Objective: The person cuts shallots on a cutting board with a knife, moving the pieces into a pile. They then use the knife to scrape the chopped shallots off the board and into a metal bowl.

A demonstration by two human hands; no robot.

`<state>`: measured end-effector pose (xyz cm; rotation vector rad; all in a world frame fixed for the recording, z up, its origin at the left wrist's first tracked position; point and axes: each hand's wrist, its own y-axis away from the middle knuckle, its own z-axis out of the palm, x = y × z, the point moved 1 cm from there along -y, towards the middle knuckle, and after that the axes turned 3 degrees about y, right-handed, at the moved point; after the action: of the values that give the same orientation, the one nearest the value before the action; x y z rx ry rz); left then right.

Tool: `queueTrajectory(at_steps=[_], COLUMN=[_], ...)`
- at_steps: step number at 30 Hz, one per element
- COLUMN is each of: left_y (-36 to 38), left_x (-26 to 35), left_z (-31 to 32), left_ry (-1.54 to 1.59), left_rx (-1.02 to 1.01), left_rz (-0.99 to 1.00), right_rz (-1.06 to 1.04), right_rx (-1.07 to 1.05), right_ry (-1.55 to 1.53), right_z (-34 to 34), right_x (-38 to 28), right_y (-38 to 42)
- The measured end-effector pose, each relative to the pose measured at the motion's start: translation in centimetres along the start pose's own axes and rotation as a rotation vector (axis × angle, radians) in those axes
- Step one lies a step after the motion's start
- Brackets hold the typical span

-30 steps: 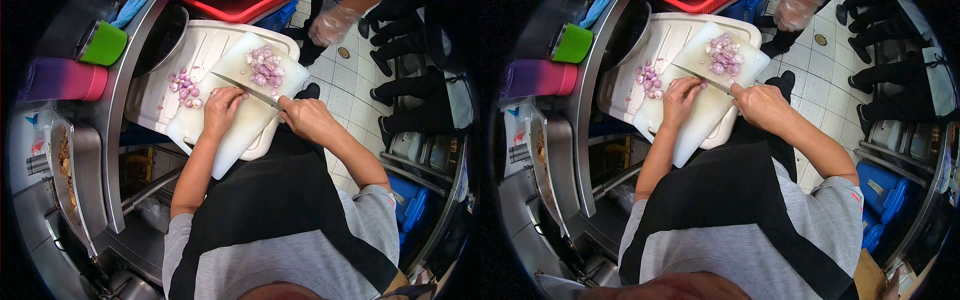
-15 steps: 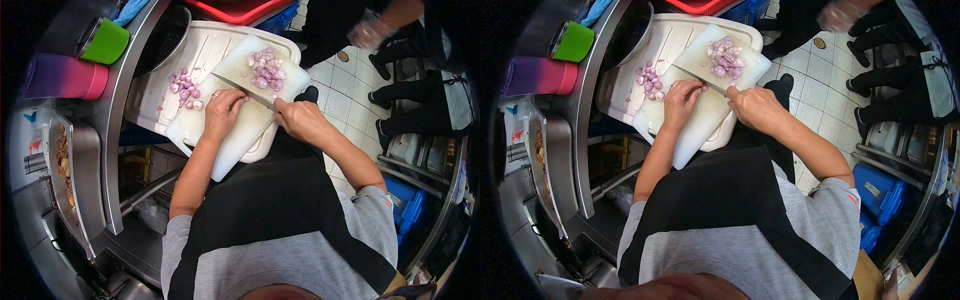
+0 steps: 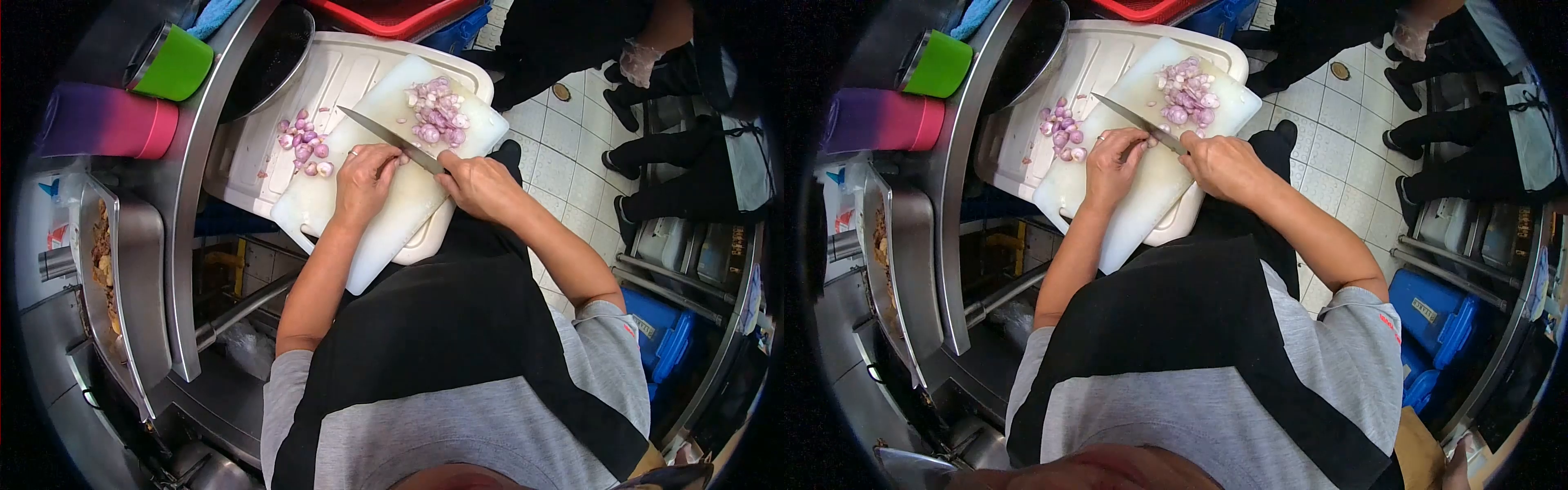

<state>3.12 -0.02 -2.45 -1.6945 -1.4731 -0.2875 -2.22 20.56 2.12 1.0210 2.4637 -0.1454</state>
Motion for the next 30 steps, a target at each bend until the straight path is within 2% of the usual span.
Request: queueTrajectory(at_steps=[5, 13, 14, 15, 18, 21, 23, 25, 28, 30], left_y=[0.0, 0.1, -0.2, -0.1, 0.0, 0.2, -0.5, -0.8, -1.7, -1.1], left_x=[0.2, 0.4, 0.4, 0.4, 0.5, -0.1, 0.6, 0.7, 0.8, 0.7], left_z=[-0.1, -0.4, -0.5, -0.5, -0.6, -0.5, -0.5, -0.3, -0.1, -0.2], left_ry=[0.001, -0.070, -0.077, -0.066, -0.046, -0.134, -0.122, -0.115, -0.081, 0.076], left_rx=[-0.013, -0.019, -0.007, -0.020, -0.056, -0.118, -0.163, -0.187, -0.138, -0.071], left_rz=[-0.022, 0.019, 0.057, 0.052, 0.016, 0.100, 0.047, 0.040, 0.059, -0.141], right_rz=[-0.032, 0.034, 0.023, 0.057, -0.016, 0.003, 0.011, 0.042, 0.030, 0.006], right_rx=[-0.096, -0.025, 0.003, -0.099, -0.049, -0.015, -0.039, -0.028, 0.010, 0.042], right_ry=[0.074, -0.063, -0.086, -0.102, -0.123, -0.084, -0.068, 0.094, 0.110, 0.112], right_z=[-3.4, 1.1, 0.8, 0.3, -0.5, -1.2, -1.5, -2.0, -1.7, -1.0], right_x=[-1.0, 0.0, 0.6, 1.1, 3.0, 3.9, 3.0, 1.7, 0.9, 1.2], right_y=[0.2, 0.2, -0.4, -1.1, -2.1, -2.0, -0.8, 0.2, 1.9, 2.3])
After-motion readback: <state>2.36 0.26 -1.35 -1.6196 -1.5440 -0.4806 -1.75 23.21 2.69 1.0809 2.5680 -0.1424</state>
